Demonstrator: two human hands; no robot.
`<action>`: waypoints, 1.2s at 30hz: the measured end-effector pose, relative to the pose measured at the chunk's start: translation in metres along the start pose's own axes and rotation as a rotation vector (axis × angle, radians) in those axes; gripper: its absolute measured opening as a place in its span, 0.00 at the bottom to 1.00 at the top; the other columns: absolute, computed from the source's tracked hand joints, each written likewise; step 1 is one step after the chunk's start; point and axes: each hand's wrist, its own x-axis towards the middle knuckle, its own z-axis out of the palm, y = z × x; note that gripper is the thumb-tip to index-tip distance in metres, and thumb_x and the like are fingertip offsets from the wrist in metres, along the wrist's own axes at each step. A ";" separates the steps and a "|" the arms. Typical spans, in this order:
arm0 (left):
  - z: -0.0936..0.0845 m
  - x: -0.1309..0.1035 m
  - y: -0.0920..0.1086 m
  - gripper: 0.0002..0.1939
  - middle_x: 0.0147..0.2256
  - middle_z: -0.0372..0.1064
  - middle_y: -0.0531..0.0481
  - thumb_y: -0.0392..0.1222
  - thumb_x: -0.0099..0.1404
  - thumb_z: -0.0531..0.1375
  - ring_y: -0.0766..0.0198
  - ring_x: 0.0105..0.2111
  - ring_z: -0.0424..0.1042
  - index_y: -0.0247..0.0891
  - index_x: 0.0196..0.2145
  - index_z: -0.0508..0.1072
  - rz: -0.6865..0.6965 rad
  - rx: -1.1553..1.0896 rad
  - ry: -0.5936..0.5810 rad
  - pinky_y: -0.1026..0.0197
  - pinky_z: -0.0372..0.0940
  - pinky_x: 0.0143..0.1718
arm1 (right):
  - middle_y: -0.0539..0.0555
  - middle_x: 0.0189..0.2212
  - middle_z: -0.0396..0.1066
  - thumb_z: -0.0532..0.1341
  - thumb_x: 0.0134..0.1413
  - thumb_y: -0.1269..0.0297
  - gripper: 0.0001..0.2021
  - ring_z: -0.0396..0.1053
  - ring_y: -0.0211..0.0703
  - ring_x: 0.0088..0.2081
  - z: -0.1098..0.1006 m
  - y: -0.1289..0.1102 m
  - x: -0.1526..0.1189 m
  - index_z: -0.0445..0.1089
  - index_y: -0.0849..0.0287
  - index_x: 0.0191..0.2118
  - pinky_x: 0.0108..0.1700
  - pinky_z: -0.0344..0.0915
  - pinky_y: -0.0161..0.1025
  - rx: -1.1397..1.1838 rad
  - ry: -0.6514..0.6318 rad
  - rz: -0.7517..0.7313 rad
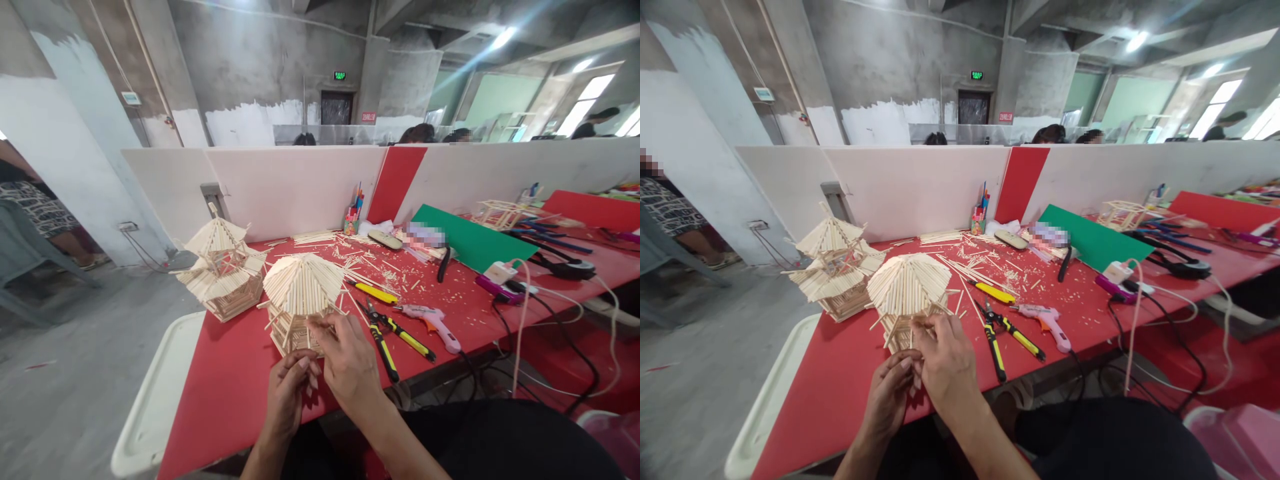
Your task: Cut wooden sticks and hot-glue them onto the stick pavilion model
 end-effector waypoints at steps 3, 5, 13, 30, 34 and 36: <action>0.000 0.000 0.000 0.11 0.19 0.70 0.51 0.43 0.51 0.65 0.70 0.17 0.65 0.32 0.30 0.77 0.003 0.006 0.005 0.68 0.59 0.20 | 0.56 0.39 0.66 0.53 0.56 0.74 0.18 0.62 0.43 0.42 0.000 0.000 0.000 0.69 0.55 0.51 0.41 0.65 0.37 0.001 -0.004 0.003; 0.001 0.000 0.000 0.11 0.19 0.70 0.51 0.44 0.51 0.65 0.70 0.17 0.64 0.32 0.29 0.77 0.004 0.008 0.008 0.68 0.59 0.20 | 0.56 0.38 0.66 0.53 0.56 0.74 0.18 0.62 0.43 0.41 0.000 -0.001 0.000 0.69 0.55 0.50 0.40 0.66 0.37 -0.008 -0.005 0.005; 0.001 0.000 0.000 0.11 0.19 0.70 0.52 0.44 0.52 0.65 0.71 0.16 0.64 0.32 0.30 0.77 -0.001 -0.005 -0.007 0.69 0.58 0.18 | 0.57 0.40 0.67 0.53 0.55 0.75 0.19 0.62 0.44 0.42 0.000 -0.001 0.000 0.69 0.56 0.51 0.40 0.65 0.38 0.007 -0.020 0.012; 0.001 0.000 0.000 0.12 0.20 0.70 0.50 0.44 0.51 0.65 0.69 0.16 0.64 0.31 0.30 0.76 -0.007 0.017 -0.009 0.68 0.57 0.17 | 0.57 0.40 0.66 0.51 0.55 0.76 0.21 0.63 0.43 0.41 -0.005 0.001 -0.001 0.67 0.55 0.52 0.40 0.66 0.39 0.006 0.044 -0.006; 0.003 0.000 0.002 0.13 0.20 0.71 0.51 0.45 0.51 0.65 0.70 0.16 0.64 0.32 0.30 0.76 -0.007 0.028 0.003 0.68 0.58 0.17 | 0.58 0.41 0.65 0.52 0.54 0.76 0.20 0.63 0.44 0.42 -0.012 0.004 -0.004 0.67 0.56 0.52 0.41 0.65 0.41 0.039 0.100 0.004; 0.004 -0.003 0.002 0.12 0.19 0.70 0.52 0.45 0.50 0.66 0.71 0.15 0.63 0.33 0.29 0.76 0.006 0.045 0.029 0.69 0.58 0.17 | 0.57 0.40 0.65 0.53 0.53 0.76 0.21 0.63 0.44 0.42 -0.017 0.006 -0.006 0.66 0.56 0.53 0.42 0.65 0.42 0.076 0.106 -0.003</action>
